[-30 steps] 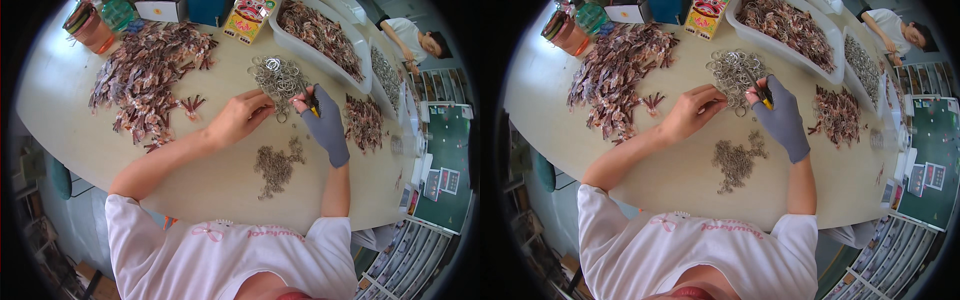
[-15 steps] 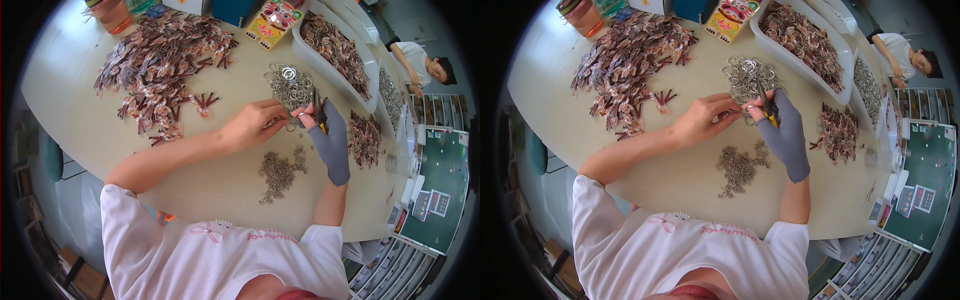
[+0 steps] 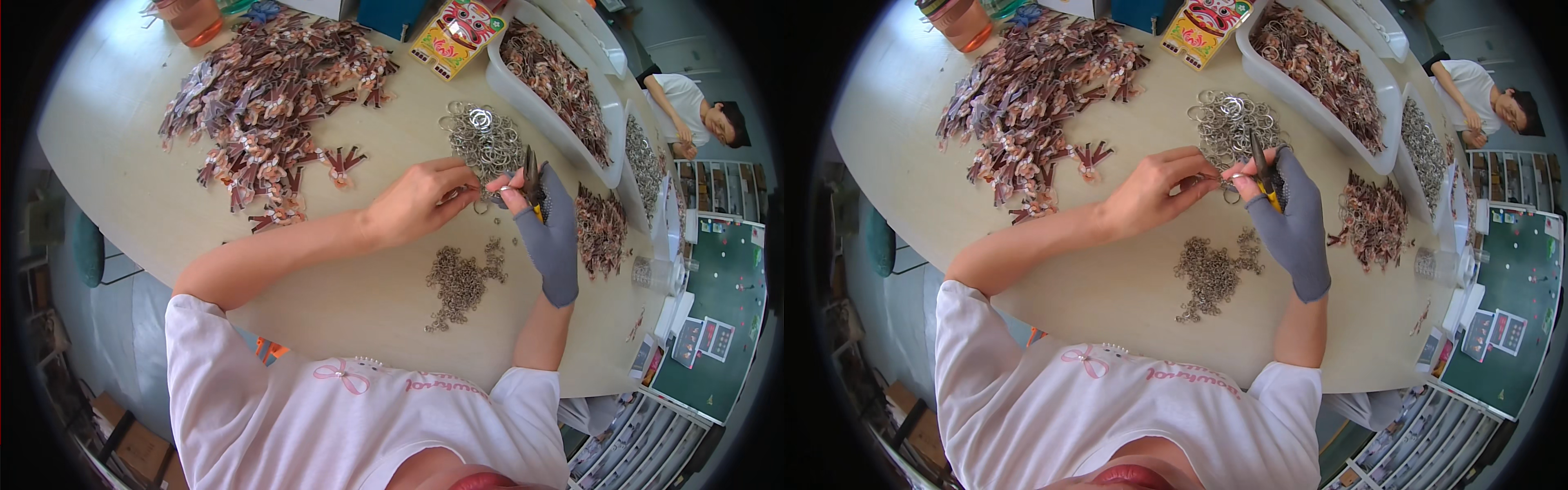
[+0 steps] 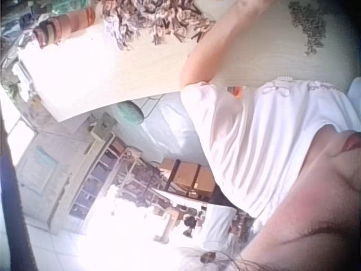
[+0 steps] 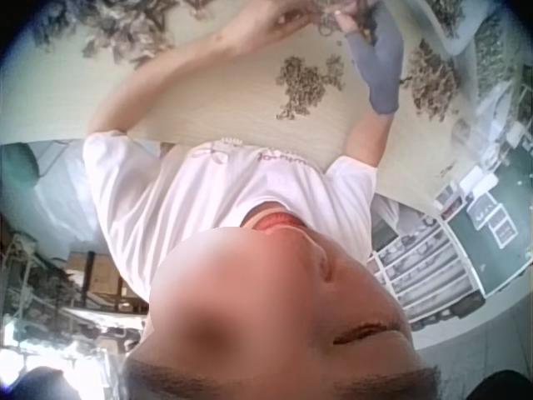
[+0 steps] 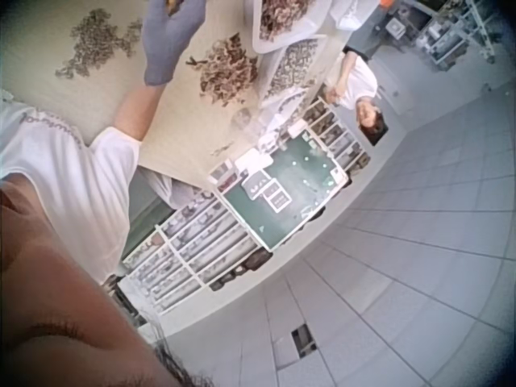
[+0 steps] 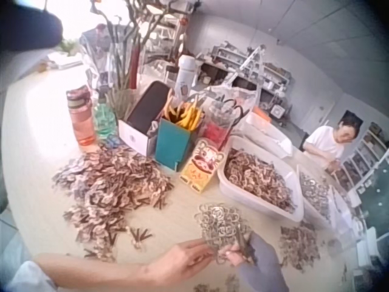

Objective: The person assembles small keychains by attaching acrylic character charms to metal rings using pliers.

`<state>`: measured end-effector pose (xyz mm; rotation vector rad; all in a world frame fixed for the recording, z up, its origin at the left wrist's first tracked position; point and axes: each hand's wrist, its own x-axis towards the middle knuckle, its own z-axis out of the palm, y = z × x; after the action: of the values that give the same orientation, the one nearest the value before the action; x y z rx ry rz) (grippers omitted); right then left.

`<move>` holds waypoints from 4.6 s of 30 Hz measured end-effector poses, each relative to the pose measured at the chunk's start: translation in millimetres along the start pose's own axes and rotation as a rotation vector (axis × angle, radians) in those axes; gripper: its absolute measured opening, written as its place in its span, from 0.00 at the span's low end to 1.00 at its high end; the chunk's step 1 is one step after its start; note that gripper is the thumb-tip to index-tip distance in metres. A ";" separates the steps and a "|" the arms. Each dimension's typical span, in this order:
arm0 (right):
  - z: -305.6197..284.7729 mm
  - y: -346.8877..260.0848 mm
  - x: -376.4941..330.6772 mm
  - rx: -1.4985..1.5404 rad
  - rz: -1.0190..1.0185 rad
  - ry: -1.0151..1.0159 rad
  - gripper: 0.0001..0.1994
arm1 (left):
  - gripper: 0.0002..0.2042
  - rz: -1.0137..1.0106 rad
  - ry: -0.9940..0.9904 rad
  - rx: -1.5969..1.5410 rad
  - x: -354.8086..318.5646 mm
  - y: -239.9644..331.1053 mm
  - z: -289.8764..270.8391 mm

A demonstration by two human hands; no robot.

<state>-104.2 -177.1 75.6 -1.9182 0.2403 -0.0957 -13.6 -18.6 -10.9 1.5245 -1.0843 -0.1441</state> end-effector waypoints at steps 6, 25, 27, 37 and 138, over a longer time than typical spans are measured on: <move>-3.5 -2.8 -4.8 0.010 -0.025 0.012 0.03 | 0.05 -0.087 0.054 -0.071 2.8 5.3 -2.8; -2.0 -8.3 -4.0 -0.015 -0.047 -0.010 0.04 | 0.04 0.027 0.018 -0.042 0.1 5.8 0.1; -2.0 -8.1 -4.5 -0.008 -0.055 -0.009 0.04 | 0.04 0.017 0.017 -0.051 0.0 5.6 -0.2; -6.4 -12.9 -12.0 -0.114 -0.016 -0.010 0.06 | 0.05 -0.015 0.128 -0.060 3.0 6.6 -5.9; -16.9 42.8 -43.3 -0.118 0.029 0.073 0.10 | 0.03 -0.598 -0.486 -0.599 2.9 5.4 -6.2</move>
<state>-154.7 -197.8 43.7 -2.0301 0.3287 -0.1349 -10.9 -15.4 -3.3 1.2320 -0.8020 -1.1938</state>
